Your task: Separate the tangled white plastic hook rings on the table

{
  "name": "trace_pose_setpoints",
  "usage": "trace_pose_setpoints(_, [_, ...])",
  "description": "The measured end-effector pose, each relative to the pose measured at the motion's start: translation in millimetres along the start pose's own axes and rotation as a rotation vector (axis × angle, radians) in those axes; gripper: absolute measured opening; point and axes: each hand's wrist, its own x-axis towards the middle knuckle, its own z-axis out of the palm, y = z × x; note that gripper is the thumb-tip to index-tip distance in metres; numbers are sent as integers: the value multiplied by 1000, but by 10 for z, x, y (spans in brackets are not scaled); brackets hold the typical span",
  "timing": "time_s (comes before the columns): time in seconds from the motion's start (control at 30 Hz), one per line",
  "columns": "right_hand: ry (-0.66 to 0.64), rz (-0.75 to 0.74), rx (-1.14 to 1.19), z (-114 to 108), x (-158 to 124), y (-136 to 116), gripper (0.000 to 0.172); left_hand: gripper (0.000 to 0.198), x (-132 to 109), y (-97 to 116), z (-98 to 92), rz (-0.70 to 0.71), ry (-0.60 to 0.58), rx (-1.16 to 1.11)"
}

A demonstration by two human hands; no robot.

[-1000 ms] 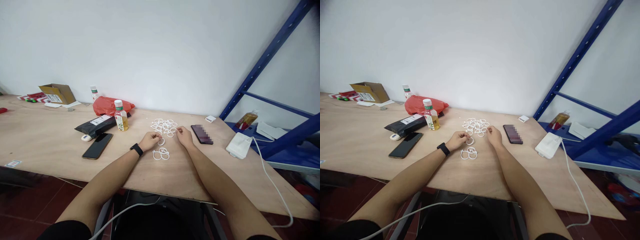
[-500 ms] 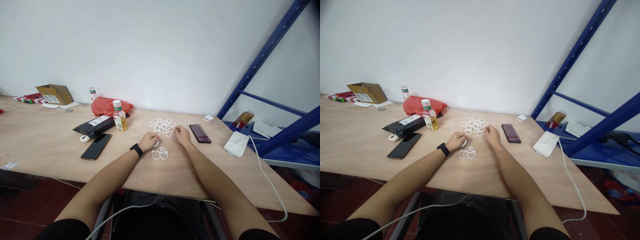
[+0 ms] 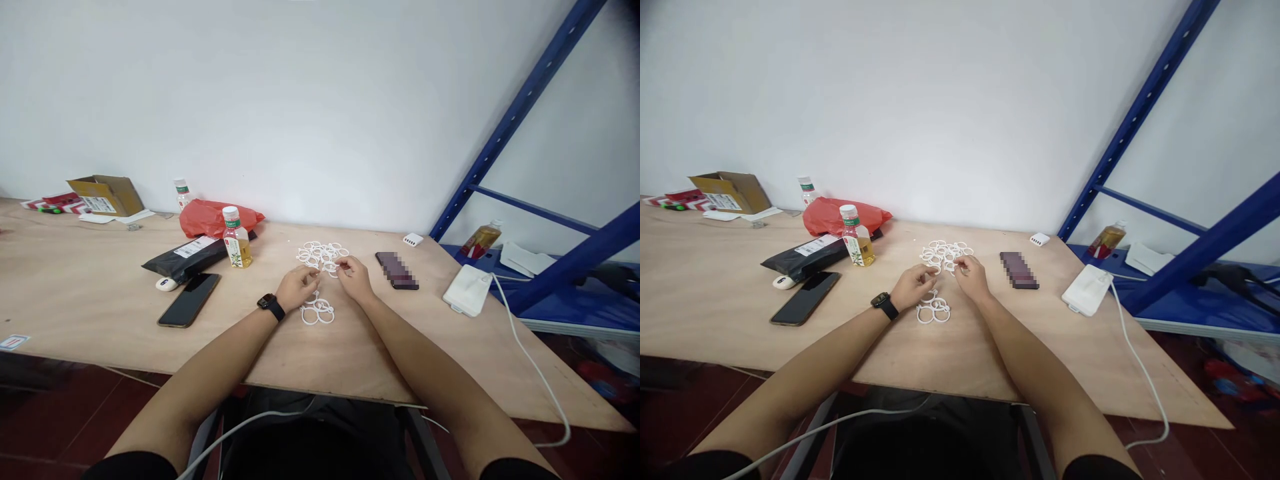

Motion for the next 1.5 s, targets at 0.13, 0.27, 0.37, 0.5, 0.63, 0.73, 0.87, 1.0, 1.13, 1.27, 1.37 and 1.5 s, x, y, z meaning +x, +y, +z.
trace_pose_setpoints(0.13, [-84,-86,76,44,-59,-162,19,39,12,-24,3,13,37,-20])
trace_pose_setpoints(0.27, [-161,-119,125,76,-109,-322,20,30,8,6,2,3,-98,-26])
trace_pose_setpoints(0.37, [-180,-101,136,86,-121,-374,17,35,3,41,-15,1,-144,-13])
trace_pose_setpoints(0.5, [-184,-74,124,86,-107,-355,20,35,1,78,-46,28,-167,6])
trace_pose_setpoints(0.63, [-210,-68,113,83,-84,-340,19,35,11,84,-58,59,-190,4])
trace_pose_setpoints(0.73, [-239,-60,116,81,-74,-341,20,35,19,84,-47,56,-201,3])
trace_pose_setpoints(0.87, [-247,-44,117,81,-82,-316,23,35,23,106,-30,54,-213,-6])
trace_pose_setpoints(1.0, [-237,-46,115,49,-68,-219,30,37,21,103,-67,2,-167,20])
trace_pose_setpoints(1.13, [-159,-74,-105,-32,1,9,26,32,21,53,-129,-18,-221,71])
trace_pose_setpoints(1.27, [-226,-12,-340,-76,45,262,26,25,18,30,-111,17,-282,103])
trace_pose_setpoints(1.37, [-324,47,-425,-57,32,348,29,28,12,30,-69,32,-258,154])
trace_pose_setpoints(1.5, [-336,84,-460,-22,17,310,31,28,5,12,-54,13,-245,160])
